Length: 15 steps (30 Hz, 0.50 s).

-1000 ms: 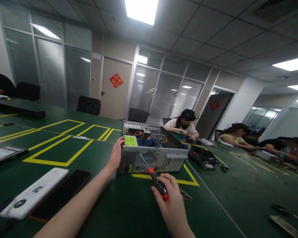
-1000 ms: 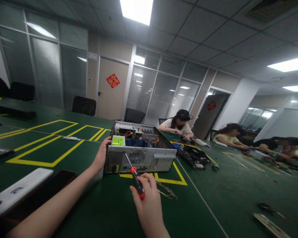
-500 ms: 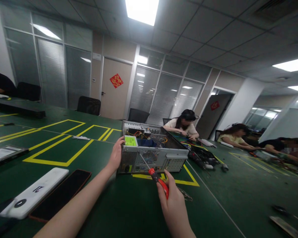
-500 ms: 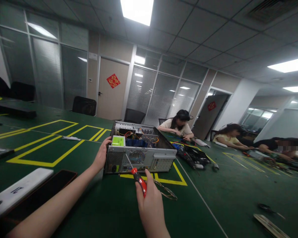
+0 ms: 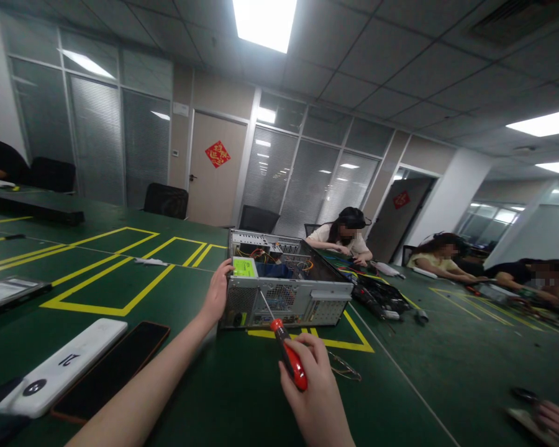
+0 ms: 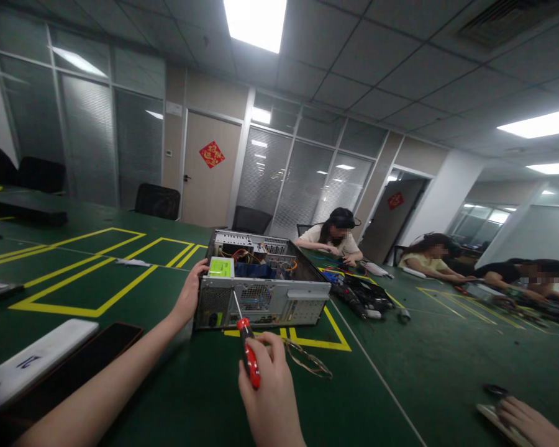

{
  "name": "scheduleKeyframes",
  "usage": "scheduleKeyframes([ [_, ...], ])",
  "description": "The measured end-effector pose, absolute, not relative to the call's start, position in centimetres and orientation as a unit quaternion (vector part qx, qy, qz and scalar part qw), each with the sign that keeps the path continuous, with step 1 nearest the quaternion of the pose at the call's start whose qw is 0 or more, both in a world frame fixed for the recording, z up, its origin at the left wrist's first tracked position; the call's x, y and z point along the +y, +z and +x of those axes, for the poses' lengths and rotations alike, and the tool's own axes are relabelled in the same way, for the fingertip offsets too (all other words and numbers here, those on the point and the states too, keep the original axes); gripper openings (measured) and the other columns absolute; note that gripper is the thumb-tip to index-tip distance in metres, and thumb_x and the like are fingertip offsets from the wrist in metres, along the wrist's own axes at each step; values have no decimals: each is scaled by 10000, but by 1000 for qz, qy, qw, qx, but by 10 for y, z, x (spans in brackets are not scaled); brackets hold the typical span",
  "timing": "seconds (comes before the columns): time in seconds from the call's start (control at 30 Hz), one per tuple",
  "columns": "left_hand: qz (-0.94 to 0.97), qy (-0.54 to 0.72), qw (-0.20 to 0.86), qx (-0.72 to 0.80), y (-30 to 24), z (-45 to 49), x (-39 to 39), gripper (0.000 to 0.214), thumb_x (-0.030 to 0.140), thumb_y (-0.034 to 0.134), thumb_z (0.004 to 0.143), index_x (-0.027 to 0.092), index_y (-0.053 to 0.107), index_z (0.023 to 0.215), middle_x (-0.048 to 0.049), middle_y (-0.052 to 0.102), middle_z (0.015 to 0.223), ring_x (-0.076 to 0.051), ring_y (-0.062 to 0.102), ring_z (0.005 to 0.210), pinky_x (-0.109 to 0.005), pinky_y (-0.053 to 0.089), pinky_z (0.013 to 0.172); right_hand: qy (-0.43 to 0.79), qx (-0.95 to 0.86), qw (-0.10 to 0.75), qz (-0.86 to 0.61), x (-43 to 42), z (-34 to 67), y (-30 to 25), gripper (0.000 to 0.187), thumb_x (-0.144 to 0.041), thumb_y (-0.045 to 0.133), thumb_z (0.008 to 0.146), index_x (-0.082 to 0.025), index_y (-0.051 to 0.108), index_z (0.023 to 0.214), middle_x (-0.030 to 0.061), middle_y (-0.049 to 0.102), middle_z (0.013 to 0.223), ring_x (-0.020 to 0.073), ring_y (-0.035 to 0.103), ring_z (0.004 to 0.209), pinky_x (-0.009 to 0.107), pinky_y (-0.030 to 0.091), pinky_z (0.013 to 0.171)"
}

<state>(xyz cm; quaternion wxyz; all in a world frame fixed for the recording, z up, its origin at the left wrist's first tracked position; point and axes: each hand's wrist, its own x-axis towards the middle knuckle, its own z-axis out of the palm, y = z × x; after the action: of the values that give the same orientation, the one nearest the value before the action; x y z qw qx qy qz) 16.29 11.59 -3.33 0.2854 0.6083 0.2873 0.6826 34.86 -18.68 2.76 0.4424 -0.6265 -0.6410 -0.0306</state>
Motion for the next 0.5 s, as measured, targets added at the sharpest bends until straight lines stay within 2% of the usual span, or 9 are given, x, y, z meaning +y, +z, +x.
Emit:
scheduleKeyframes([
  [0.13,611,683,285,281,-33,162,115,727,918,430,1231,356,874,1355,-151,831,1764,-421,748,1709,-718,508,1553,-28,-618,457,-639,-185,354,29,314,-289,662,1205,-310,866,1443,154,898,1408,387,939,1248,504,800,1083],
  [0.2,611,681,288,281,-33,161,114,712,908,437,1237,356,871,1354,-149,832,1765,-414,739,1719,-708,507,1557,-15,-584,457,-671,-184,358,32,352,-387,607,1253,-295,847,1494,152,919,1341,395,941,1219,500,791,1032],
  [0.33,613,679,289,282,-34,160,115,717,917,441,1234,351,865,1349,-151,821,1783,-411,723,1741,-703,488,1571,50,-537,445,-715,-182,358,40,447,-517,518,1295,-263,786,1547,87,898,1010,382,909,949,474,737,853],
  [0.4,613,680,287,282,-34,159,115,724,923,440,1231,348,864,1353,-154,816,1790,-408,725,1740,-695,480,1577,79,-539,442,-713,-182,354,39,342,-484,615,1245,-280,772,1469,51,873,963,356,882,872,455,725,837],
  [0.47,615,679,284,283,-34,159,115,733,929,435,1230,349,863,1362,-154,819,1786,-404,737,1729,-681,488,1574,83,-553,441,-702,-183,348,36,241,-359,720,1142,-306,766,1373,57,886,1058,347,902,940,458,749,911],
  [0.5,616,678,282,285,-34,159,116,738,933,432,1229,350,863,1366,-153,822,1783,-402,745,1720,-675,498,1567,76,-564,441,-694,-184,345,33,254,-290,739,1089,-314,770,1340,75,896,1151,349,917,1008,465,763,957],
])
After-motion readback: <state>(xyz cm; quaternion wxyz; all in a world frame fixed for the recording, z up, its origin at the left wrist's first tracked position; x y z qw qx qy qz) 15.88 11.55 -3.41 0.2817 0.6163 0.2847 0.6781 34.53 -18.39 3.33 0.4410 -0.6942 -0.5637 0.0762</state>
